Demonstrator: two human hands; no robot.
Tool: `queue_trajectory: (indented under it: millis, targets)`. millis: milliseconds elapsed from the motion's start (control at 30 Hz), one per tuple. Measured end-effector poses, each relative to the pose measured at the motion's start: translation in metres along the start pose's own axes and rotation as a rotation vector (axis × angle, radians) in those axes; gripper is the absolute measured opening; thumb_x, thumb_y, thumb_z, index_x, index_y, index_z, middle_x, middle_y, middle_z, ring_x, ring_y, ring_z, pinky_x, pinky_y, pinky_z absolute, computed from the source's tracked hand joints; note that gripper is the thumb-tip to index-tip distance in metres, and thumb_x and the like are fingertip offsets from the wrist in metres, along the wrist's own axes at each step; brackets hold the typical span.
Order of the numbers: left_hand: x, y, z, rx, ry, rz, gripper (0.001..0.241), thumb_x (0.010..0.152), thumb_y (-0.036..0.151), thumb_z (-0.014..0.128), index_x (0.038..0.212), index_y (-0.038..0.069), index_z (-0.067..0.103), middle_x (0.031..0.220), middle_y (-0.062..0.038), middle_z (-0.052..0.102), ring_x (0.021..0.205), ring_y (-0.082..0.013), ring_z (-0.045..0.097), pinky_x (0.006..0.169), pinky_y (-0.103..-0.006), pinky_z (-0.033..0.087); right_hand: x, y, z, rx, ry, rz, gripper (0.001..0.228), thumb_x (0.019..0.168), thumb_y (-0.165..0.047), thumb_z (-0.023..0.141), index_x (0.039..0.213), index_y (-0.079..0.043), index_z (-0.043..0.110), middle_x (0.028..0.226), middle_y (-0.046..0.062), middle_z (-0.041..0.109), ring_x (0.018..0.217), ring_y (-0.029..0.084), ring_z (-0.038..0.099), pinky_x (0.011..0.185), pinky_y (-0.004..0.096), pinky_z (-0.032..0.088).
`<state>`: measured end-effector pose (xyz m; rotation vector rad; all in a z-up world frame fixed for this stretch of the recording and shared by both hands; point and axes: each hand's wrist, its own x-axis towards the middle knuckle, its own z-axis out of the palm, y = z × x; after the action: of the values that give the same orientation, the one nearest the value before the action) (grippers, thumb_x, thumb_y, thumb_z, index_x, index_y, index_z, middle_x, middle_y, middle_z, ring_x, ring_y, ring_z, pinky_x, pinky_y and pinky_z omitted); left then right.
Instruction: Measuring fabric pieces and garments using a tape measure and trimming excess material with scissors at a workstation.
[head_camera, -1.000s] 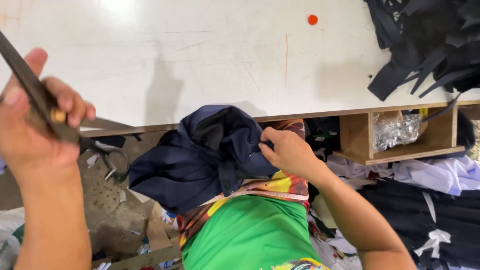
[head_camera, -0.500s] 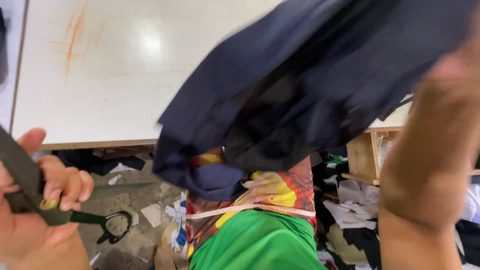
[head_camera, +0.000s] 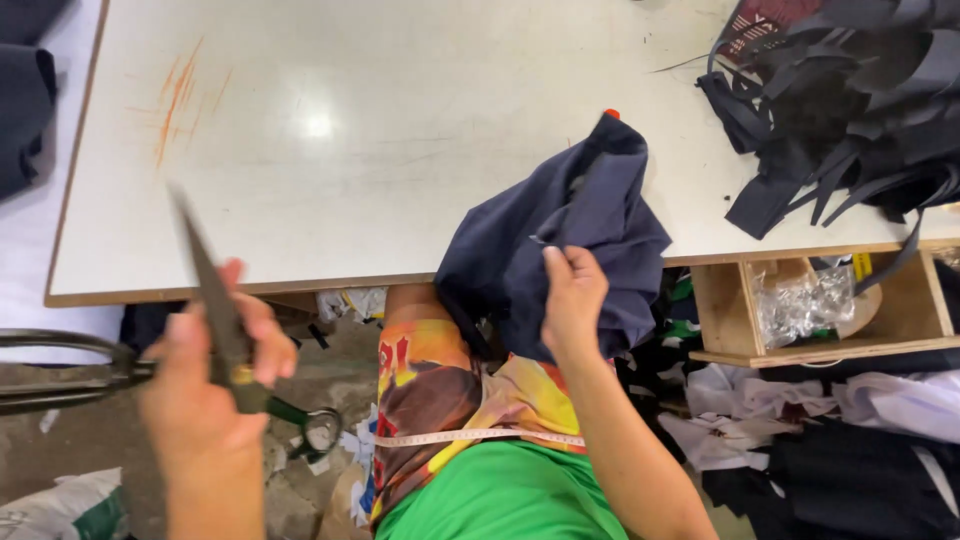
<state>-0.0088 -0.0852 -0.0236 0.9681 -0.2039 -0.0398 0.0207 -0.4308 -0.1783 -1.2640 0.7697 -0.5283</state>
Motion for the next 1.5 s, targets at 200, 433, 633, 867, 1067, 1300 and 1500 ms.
queue_trajectory:
  millis: [200, 433, 633, 867, 1067, 1300, 1500]
  targets:
    - [0.000, -0.086, 0.073, 0.394, -0.117, -0.160, 0.048, 0.110, 0.034, 0.050, 0.147, 0.005, 0.062, 0.071, 0.003, 0.061, 0.056, -0.0077, 0.050, 0.056, -0.0218, 0.046, -0.013, -0.044, 0.030, 0.019, -0.258, -0.136, 0.015, 0.100, -0.010, 0.073, 0.089, -0.012, 0.063, 0.078, -0.006, 0.058, 0.075, 0.003, 0.051, 0.070, 0.023, 0.046]
    - [0.043, -0.201, 0.109, 0.180, -0.256, -0.087, 0.046, 0.104, 0.003, 0.052, 0.149, -0.006, 0.054, 0.068, -0.021, 0.066, 0.040, -0.0179, 0.058, 0.034, -0.0252, 0.044, -0.002, -0.056, 0.007, -0.127, -0.311, -0.143, 0.005, 0.092, -0.005, 0.082, 0.092, -0.010, 0.081, 0.065, -0.003, 0.065, 0.064, 0.005, 0.055, 0.060, 0.021, 0.051]
    - [0.040, -0.237, 0.097, 0.021, -0.266, -0.342, 0.049, 0.106, 0.002, 0.051, 0.153, -0.012, 0.046, 0.071, -0.023, 0.063, 0.043, -0.0172, 0.056, 0.041, -0.0281, 0.049, 0.008, -0.049, -0.041, -0.211, -0.303, -0.015, 0.005, 0.093, -0.006, 0.081, 0.089, -0.007, 0.079, 0.070, 0.000, 0.067, 0.068, 0.006, 0.058, 0.062, 0.023, 0.053]
    - [0.031, -0.243, 0.098, 0.047, -0.299, -0.356, 0.047, 0.108, 0.003, 0.049, 0.152, -0.014, 0.046, 0.074, -0.021, 0.064, 0.044, -0.0149, 0.056, 0.044, -0.0252, 0.048, 0.022, -0.037, -0.068, -0.380, -0.368, 0.056, 0.004, 0.095, -0.010, 0.081, 0.092, -0.009, 0.079, 0.070, 0.002, 0.073, 0.065, 0.006, 0.065, 0.063, 0.022, 0.056]
    - [0.028, -0.234, 0.115, 0.053, -0.316, -0.324, 0.049, 0.107, 0.001, 0.049, 0.154, -0.013, 0.044, 0.073, -0.021, 0.065, 0.044, -0.0153, 0.055, 0.044, -0.0238, 0.048, 0.029, -0.038, -0.079, -0.387, -0.441, -0.020, 0.013, 0.098, -0.008, 0.076, 0.086, -0.007, 0.080, 0.065, 0.005, 0.070, 0.060, 0.007, 0.063, 0.056, 0.023, 0.054]
    - [0.039, -0.226, 0.129, 0.072, -0.325, -0.228, 0.056, 0.107, -0.001, 0.048, 0.160, -0.009, 0.034, 0.074, -0.019, 0.065, 0.046, -0.0156, 0.056, 0.046, -0.0228, 0.046, 0.035, -0.045, -0.066, 0.008, -0.528, 0.048, 0.011, 0.097, 0.001, 0.072, 0.086, -0.002, 0.073, 0.069, 0.003, 0.069, 0.065, 0.006, 0.064, 0.061, 0.022, 0.058]
    - [0.058, -0.176, 0.133, 0.115, -0.273, -0.254, 0.048, 0.106, 0.000, 0.046, 0.153, -0.008, 0.048, 0.070, -0.016, 0.063, 0.045, -0.0136, 0.053, 0.045, -0.0235, 0.045, 0.041, -0.064, -0.079, -0.121, -0.652, -0.041, 0.008, 0.101, -0.003, 0.070, 0.094, 0.000, 0.072, 0.070, 0.005, 0.067, 0.066, 0.008, 0.060, 0.061, 0.022, 0.054]
